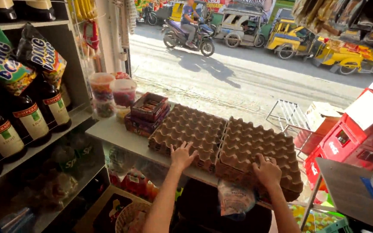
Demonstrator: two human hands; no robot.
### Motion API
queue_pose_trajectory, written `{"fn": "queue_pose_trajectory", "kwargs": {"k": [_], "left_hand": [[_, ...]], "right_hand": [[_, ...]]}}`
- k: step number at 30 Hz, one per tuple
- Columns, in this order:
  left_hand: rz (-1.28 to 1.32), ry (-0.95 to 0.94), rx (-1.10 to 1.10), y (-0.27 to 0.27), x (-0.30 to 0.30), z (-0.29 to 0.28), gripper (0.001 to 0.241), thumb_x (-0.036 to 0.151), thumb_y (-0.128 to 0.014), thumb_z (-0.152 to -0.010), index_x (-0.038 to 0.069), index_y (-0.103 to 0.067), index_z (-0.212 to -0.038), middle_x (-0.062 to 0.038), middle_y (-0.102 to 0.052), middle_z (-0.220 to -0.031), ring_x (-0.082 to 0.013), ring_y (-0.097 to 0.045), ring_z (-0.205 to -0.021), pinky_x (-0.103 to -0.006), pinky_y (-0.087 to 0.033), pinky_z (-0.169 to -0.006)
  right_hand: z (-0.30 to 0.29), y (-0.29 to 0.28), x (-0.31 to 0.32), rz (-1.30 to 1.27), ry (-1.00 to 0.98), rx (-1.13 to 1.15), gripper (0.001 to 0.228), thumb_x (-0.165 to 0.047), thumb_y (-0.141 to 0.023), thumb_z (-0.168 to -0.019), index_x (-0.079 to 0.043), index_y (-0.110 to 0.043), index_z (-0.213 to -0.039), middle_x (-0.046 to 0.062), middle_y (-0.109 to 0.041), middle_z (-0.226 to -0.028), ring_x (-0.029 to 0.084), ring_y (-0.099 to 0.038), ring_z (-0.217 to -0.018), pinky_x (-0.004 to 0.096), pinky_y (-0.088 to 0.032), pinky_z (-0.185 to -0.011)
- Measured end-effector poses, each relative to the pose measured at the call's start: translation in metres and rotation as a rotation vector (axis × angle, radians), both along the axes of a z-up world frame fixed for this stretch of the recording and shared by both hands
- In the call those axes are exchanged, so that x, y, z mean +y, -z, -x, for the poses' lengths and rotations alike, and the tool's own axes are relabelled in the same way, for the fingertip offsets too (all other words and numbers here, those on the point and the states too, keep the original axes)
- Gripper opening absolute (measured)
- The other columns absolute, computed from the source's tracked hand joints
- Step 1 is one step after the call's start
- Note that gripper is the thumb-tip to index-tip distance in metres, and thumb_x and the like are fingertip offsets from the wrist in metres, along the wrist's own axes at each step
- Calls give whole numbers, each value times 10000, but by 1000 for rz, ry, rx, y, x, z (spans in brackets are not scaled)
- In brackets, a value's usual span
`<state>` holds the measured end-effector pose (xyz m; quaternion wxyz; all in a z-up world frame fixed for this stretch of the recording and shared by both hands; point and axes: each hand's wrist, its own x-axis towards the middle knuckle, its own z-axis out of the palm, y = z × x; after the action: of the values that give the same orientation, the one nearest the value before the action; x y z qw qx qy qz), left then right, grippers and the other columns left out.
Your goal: The person is stacking empty cardboard egg trays on a counter in a small grocery store.
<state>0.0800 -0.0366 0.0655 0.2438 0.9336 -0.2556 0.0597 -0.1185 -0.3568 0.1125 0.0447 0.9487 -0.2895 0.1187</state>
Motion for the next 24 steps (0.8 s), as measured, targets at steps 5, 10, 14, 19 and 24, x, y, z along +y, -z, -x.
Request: {"fn": "queue_pose_trajectory", "kwargs": {"k": [5, 10, 14, 19, 24], "left_hand": [[-8, -20, -33, 3, -5, -3, 558, 363, -490, -970, 321, -472, -1527, -129, -515, -1557, -325, -635, -1289, -684, -161, -1206], [-2, -24, -43, 4, -5, 1, 585, 333, -509, -927, 315, -494, -1511, -131, -536, -1538, -332, -650, -1270, -683, -173, -1199], [-29, -33, -66, 10, -3, 4, 590, 348, -509, -926, 329, -492, -1515, -123, -549, -1527, -318, -659, -1258, -671, -192, -1195], [-34, -40, -163, 12, -5, -2, 572, 369, -512, -901, 345, -527, -1472, -91, -610, -1460, -289, -694, -1187, -617, -290, -1131], [-104, -24, -229, -3, -8, -16, 491, 455, -533, -896, 315, -640, -1355, -73, -692, -1306, -303, -640, -1207, -575, -354, -1057]], "right_hand": [[-2, -3, -1, -22, -4, -5, 473, -534, -427, -956, -419, -467, -1413, 10, -679, -1336, 254, -464, -1459, 498, -480, -1123], [1, -3, 1, -30, -5, -12, 483, -521, -405, -962, -401, -467, -1425, 28, -671, -1340, 270, -473, -1452, 518, -475, -1121], [5, 0, 3, -12, 2, -9, 480, -531, -417, -945, -409, -483, -1405, 12, -680, -1312, 257, -483, -1443, 504, -489, -1102], [4, -5, 6, -18, 1, -26, 486, -524, -417, -951, -391, -487, -1413, 24, -675, -1314, 260, -480, -1444, 492, -491, -1100], [6, -5, 7, -13, -5, -35, 477, -525, -422, -939, -402, -501, -1393, 23, -684, -1277, 261, -493, -1433, 492, -502, -1088]]}}
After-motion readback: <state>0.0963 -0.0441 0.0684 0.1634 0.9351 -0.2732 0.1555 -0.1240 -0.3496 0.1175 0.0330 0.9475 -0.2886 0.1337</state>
